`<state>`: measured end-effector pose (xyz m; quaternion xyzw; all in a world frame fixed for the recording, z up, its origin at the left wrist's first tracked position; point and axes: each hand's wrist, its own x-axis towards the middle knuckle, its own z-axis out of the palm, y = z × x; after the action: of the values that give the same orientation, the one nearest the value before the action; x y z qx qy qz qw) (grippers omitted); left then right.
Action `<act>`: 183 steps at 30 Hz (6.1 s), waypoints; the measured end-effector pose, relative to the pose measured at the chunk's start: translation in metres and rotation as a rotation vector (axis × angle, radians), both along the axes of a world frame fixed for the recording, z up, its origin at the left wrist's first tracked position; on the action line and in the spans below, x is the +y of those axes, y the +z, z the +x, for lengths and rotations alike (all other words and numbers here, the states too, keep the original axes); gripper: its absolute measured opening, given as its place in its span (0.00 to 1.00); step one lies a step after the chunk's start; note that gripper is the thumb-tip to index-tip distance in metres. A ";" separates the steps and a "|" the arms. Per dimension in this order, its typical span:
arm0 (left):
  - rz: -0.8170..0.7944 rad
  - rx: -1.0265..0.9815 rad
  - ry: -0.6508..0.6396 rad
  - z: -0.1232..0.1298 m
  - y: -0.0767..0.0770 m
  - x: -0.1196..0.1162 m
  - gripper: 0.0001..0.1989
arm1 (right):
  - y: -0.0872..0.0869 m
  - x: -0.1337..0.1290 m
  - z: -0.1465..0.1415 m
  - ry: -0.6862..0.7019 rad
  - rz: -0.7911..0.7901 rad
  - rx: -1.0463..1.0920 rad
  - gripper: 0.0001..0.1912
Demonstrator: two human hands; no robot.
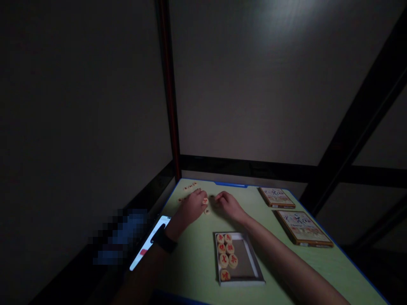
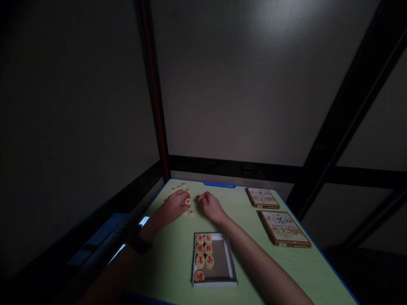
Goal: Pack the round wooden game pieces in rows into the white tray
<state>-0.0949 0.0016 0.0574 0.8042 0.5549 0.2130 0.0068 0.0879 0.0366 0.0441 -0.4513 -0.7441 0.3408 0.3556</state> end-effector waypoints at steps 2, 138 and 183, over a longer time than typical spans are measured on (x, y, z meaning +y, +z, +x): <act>0.019 -0.046 0.054 0.017 0.005 -0.017 0.04 | 0.004 -0.012 0.008 -0.011 -0.172 0.067 0.09; -0.175 -0.090 0.168 0.063 -0.045 -0.138 0.15 | 0.034 -0.147 0.066 0.326 0.194 -0.996 0.16; -0.158 -0.105 0.130 0.060 -0.047 -0.138 0.14 | 0.012 -0.149 0.077 0.213 -0.020 -0.242 0.06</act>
<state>-0.0352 -0.1360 0.0108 0.7512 0.6198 0.2104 0.0853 0.1648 -0.1121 0.0564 -0.4112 -0.8216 0.3271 0.2210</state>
